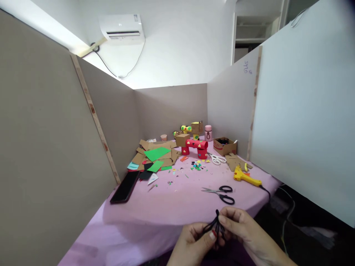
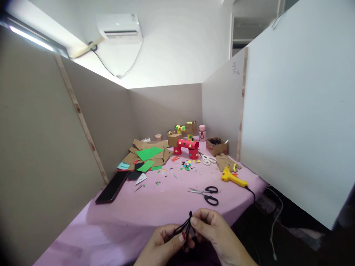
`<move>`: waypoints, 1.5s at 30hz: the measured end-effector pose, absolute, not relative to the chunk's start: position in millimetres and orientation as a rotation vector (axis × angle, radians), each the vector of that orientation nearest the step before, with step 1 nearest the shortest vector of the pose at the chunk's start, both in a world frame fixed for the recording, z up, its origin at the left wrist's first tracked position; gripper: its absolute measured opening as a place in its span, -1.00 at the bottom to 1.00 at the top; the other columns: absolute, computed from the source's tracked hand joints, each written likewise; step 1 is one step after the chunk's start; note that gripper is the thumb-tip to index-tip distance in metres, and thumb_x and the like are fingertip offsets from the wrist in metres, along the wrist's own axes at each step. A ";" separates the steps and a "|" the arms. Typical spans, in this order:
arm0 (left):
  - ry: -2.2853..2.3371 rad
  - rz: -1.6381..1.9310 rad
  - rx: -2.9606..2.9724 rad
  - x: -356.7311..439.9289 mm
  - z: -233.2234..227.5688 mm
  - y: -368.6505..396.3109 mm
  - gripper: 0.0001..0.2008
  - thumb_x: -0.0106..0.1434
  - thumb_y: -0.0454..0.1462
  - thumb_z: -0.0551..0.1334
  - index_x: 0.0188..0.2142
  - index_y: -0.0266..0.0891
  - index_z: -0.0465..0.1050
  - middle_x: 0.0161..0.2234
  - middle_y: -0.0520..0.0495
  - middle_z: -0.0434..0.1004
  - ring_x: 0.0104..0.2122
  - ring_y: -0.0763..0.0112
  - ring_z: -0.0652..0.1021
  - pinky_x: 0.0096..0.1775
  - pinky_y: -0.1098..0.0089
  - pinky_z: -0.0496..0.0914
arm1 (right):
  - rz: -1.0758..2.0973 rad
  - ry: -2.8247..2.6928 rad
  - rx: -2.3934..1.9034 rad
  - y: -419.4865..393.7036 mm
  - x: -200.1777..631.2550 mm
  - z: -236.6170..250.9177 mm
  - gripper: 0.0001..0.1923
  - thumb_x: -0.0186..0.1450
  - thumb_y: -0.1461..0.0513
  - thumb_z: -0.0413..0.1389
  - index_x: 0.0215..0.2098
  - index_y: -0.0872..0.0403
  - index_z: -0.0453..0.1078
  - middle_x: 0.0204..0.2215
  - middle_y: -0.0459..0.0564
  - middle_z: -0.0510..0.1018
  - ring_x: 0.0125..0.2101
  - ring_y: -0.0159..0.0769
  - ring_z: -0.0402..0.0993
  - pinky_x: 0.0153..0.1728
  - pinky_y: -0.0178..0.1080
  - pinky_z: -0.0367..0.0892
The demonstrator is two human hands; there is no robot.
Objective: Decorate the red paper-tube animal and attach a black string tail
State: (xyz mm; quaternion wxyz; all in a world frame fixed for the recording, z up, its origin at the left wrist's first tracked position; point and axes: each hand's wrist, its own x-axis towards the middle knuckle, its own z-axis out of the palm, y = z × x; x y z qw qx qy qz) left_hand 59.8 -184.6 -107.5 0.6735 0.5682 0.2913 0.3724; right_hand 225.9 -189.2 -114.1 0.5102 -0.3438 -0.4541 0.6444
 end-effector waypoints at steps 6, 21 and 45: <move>0.639 0.943 1.193 58.3 -111.2 -186.0 -0.64 -0.06 -0.11 0.43 -0.29 -0.26 0.53 -0.35 -0.11 0.57 -0.27 0.26 0.51 -0.16 0.33 0.29 | 1.489 -1.044 -0.928 -194.9 225.3 -105.8 -0.65 0.02 0.03 0.34 -0.54 0.13 0.41 -0.65 -0.14 0.44 -0.60 -0.42 0.19 -0.51 -0.37 0.09; 0.677 0.888 0.905 59.4 -112.5 -179.7 -0.62 -0.10 -0.09 0.45 -0.50 -0.28 0.36 -0.53 0.03 0.47 -0.60 0.60 0.37 -0.48 0.51 0.18 | 1.486 -1.100 -0.937 -194.9 226.4 -106.4 -0.63 0.00 0.01 0.34 -0.54 0.13 0.41 -0.65 -0.15 0.40 -0.59 -0.41 0.19 -0.51 -0.37 0.10; 0.878 1.054 1.093 41.5 -109.7 -177.9 -0.57 -0.11 0.05 0.39 -0.56 -0.27 0.37 -0.60 0.08 0.36 -0.58 0.56 0.26 -0.48 0.48 0.12 | 1.295 -1.193 -0.956 -192.2 225.5 -111.0 -0.65 0.07 0.00 0.29 -0.55 0.11 0.39 -0.67 -0.17 0.32 -0.59 -0.38 0.16 -0.51 -0.33 0.10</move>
